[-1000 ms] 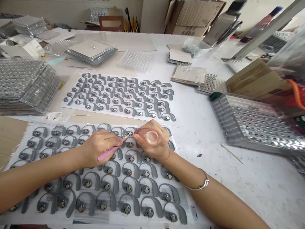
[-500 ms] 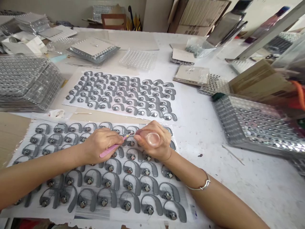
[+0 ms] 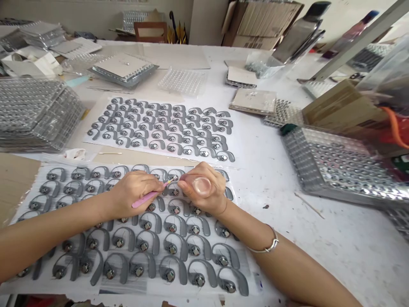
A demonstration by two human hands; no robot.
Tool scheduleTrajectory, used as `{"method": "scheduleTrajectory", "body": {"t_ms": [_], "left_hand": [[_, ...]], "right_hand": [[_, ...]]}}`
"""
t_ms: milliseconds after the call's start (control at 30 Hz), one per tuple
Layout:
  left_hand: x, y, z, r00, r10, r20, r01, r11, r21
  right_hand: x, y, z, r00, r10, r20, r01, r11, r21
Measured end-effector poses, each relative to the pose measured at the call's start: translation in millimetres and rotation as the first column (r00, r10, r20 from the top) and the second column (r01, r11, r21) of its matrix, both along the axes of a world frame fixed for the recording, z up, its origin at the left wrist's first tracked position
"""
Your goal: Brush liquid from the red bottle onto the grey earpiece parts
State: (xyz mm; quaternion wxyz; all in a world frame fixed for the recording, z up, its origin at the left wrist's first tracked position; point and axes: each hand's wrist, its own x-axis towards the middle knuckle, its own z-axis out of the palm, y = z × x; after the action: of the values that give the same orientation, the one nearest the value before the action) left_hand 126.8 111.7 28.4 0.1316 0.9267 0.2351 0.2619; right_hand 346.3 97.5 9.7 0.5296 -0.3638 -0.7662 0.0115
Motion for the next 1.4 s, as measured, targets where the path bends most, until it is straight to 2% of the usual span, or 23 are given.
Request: {"method": "scheduleTrajectory", "body": {"t_ms": [333, 500, 733, 1033, 1267, 1400], "left_hand": [[-4.3, 9.5, 6.9, 0.999, -0.017, 0.043, 0.026, 0.974, -0.223], [-3.8, 16.8, 12.7, 0.999, 0.026, 0.048, -0.004, 0.909, -0.417], [-4.1, 24.0, 15.2, 0.998, 0.064, 0.005, -0.052, 0.848, -0.528], [-4.6, 27.4, 9.7, 0.994, 0.099, 0.041, -0.058, 0.816, -0.575], [-4.1, 26.9, 10.0, 0.994, 0.094, 0.051, -0.052, 0.845, -0.532], [-3.1, 26.1, 12.0, 0.992, 0.119, 0.037, -0.079, 0.829, -0.554]], "right_hand": [[-1.4, 0.3, 2.6, 1.000, -0.005, 0.004, 0.005, 1.000, 0.000], [-1.5, 0.9, -0.1, 1.000, 0.011, -0.028, -0.011, 1.000, 0.006], [-2.4, 0.1, 0.4, 0.999, 0.031, -0.027, -0.032, 0.999, -0.039], [-1.0, -0.8, -2.1, 0.997, 0.052, -0.049, -0.056, 0.994, -0.091], [0.8, -1.6, -3.4, 0.998, 0.051, -0.041, -0.055, 0.992, -0.109], [1.4, -1.5, -4.0, 0.998, 0.056, -0.042, -0.060, 0.992, -0.110]]}}
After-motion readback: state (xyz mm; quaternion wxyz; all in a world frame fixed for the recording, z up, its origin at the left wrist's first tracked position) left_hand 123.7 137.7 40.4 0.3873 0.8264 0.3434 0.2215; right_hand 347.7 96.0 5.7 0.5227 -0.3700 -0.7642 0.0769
